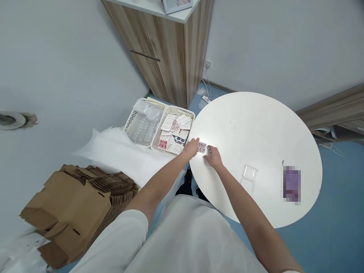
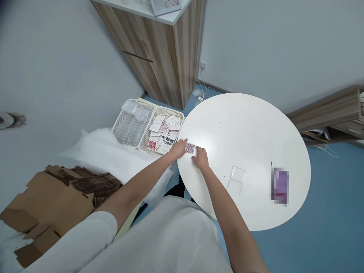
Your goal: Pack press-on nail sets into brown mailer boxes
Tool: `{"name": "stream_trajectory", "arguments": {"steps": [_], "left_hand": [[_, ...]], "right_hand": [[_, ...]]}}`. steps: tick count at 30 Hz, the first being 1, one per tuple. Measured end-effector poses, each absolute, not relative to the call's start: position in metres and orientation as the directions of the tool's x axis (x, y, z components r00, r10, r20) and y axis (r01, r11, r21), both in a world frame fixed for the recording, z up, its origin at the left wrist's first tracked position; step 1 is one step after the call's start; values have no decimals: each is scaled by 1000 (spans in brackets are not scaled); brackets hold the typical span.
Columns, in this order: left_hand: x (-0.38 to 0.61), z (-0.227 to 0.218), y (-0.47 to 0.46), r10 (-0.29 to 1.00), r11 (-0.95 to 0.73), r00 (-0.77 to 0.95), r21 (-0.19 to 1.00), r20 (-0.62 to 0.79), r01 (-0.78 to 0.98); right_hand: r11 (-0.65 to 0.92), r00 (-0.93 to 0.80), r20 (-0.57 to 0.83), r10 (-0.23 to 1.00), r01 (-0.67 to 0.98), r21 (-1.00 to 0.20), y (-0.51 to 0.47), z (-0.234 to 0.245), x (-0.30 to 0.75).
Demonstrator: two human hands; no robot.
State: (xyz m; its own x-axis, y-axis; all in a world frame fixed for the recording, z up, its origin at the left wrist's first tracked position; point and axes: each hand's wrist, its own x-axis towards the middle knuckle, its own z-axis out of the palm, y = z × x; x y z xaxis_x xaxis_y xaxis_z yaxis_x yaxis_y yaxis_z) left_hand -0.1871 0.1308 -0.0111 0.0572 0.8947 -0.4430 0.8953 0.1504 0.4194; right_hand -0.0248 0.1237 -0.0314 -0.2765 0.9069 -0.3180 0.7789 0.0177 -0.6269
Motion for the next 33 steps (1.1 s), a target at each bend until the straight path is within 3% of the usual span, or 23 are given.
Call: {"name": "stream_trajectory", "arguments": {"steps": [11,22,29,33], "left_hand": [[-191,-25,134,885,138,109,478,-452,867],[-195,-24,123,910,140,117,558,-398,818],[-185,-20,112,935,-8,241,666,-259,746],[-159,-12,104,913,-62,319,686,-254,725]], "right_hand": [[-17,-187,-334,924,851,-525,136,-40,-44],[44,-264,-299,917,812,-582,129,-33,-46],[53,-281,-268,921,775,-629,114,-23,-19],[37,-238,-228,944,765,-643,98,-10,11]]}}
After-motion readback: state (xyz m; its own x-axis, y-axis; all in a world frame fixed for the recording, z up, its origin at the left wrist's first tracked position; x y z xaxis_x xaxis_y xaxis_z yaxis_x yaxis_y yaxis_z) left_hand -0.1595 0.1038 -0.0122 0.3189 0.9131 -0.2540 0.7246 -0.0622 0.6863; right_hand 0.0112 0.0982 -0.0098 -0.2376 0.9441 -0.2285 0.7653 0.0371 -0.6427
